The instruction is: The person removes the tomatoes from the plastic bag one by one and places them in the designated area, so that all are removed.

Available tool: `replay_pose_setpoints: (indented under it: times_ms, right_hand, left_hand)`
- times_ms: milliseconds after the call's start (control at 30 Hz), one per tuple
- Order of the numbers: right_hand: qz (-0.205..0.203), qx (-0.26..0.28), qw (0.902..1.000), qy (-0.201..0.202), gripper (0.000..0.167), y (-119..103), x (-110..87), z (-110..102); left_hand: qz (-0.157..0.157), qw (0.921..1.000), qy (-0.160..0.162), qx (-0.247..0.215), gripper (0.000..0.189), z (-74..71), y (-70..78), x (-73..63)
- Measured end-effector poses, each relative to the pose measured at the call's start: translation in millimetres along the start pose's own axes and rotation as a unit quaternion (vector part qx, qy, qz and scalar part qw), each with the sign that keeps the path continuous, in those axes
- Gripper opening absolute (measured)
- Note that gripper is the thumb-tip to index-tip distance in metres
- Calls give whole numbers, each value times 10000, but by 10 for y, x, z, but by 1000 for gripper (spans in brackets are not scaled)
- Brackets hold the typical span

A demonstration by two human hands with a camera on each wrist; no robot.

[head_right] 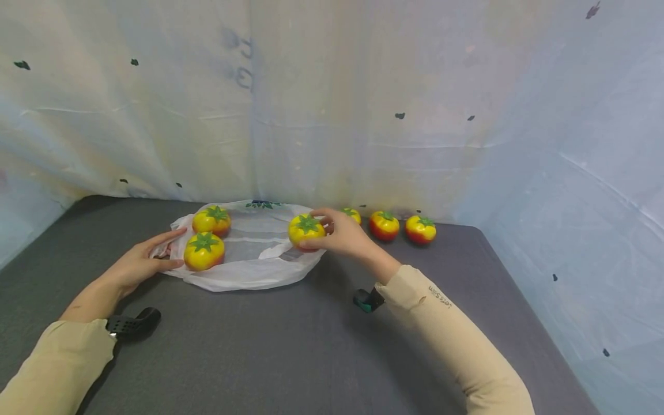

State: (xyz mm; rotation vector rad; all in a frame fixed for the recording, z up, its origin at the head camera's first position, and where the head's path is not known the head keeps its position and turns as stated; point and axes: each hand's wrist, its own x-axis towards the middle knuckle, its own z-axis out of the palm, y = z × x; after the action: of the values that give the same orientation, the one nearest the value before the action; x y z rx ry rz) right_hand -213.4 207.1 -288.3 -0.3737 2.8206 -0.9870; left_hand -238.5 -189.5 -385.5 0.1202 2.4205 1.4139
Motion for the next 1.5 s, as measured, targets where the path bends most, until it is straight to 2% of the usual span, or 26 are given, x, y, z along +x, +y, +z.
replay_pose_setpoints:
  times_ms: [533, 833, 1200, 1500]
  right_hand:
    - [58, -131, 9999, 38, 68, 194, -169, -187]
    - [18, -389, 9992, 60, 69, 363, -260, -272]
    - [78, -516, 9986, -87, 66, 597, -334, -253]
    - [8, -463, 9988, -149, 66, 664, -342, -214]
  left_hand:
    - [45, 10000, -25, 69, 85, -21, 8, -4]
    - [33, 10000, -49, 66, 85, -8, 4, 0]
    - [16, 9999, -76, 86, 85, -6, -8, -5]
    - [12, 10000, -32, 85, 84, -1, -1, -7]
